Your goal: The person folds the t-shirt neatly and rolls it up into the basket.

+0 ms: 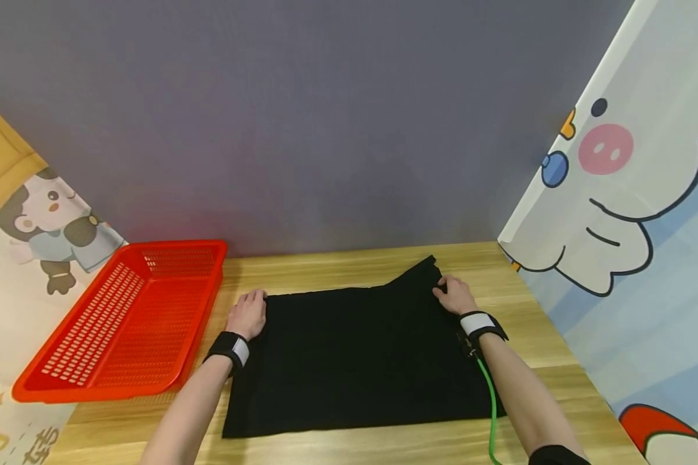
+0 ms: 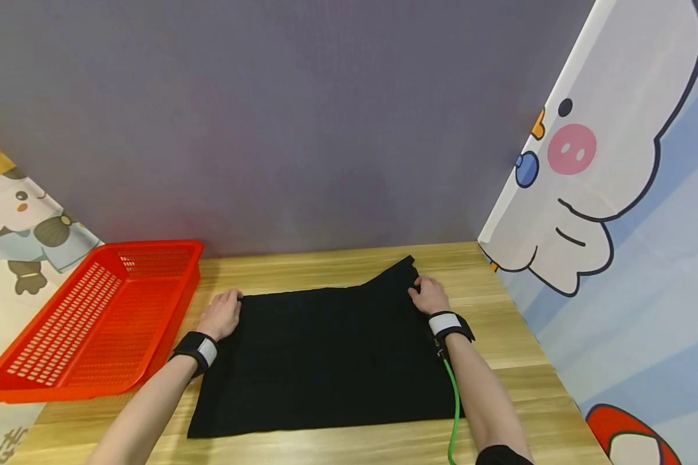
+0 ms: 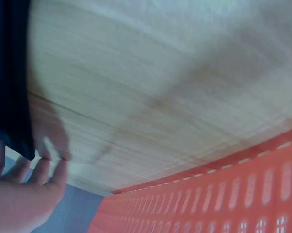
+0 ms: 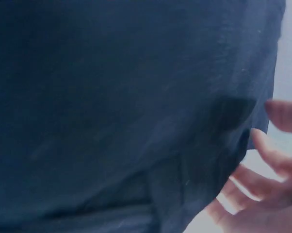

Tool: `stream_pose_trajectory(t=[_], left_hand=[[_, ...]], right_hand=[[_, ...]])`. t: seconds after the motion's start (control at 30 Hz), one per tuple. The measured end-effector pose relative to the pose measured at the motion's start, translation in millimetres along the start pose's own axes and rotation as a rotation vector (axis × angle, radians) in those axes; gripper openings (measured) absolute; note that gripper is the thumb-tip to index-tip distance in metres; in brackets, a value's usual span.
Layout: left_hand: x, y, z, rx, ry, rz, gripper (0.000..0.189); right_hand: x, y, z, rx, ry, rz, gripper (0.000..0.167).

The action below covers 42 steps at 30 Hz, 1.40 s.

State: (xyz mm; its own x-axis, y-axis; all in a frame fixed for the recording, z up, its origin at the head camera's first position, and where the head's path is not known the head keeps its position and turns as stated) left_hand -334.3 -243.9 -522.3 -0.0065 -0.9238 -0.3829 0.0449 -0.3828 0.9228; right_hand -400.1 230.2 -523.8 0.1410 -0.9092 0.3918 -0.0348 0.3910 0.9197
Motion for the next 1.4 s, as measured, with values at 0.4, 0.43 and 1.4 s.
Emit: stream_pose_trajectory(t=[0.4, 0.43, 1.4], left_hand=[[2.5, 3.0, 10.5, 0.004, -0.014, -0.02, 0.025], [3.4, 3.4, 11.0, 0.015, -0.009, -0.026, 0.023], [-6.5, 31.1, 11.9, 0.094, 0.006, -0.028, 0.014]], right_hand=[[-35.1, -3.5, 7.5, 0.163, -0.169, 0.054, 0.027], [-35.9, -2.9, 7.2, 0.171, -0.165, 0.053, 0.027], [-46.6, 20.3, -9.4, 0.43, -0.058, 0.267, 0.026]])
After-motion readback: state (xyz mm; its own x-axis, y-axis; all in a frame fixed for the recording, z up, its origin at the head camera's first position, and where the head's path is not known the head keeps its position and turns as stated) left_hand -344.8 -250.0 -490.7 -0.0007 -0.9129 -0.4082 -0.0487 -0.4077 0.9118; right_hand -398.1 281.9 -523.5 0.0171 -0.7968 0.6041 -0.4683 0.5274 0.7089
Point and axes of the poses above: each hand's wrist, its own z-axis towards the middle knuckle, its own y-axis out of the back of the hand, x = y × z, the point moved 10 cm from there along z, towards the middle knuckle, and after that the axes turned 7 degrees about -z, right-handed, at the moved point
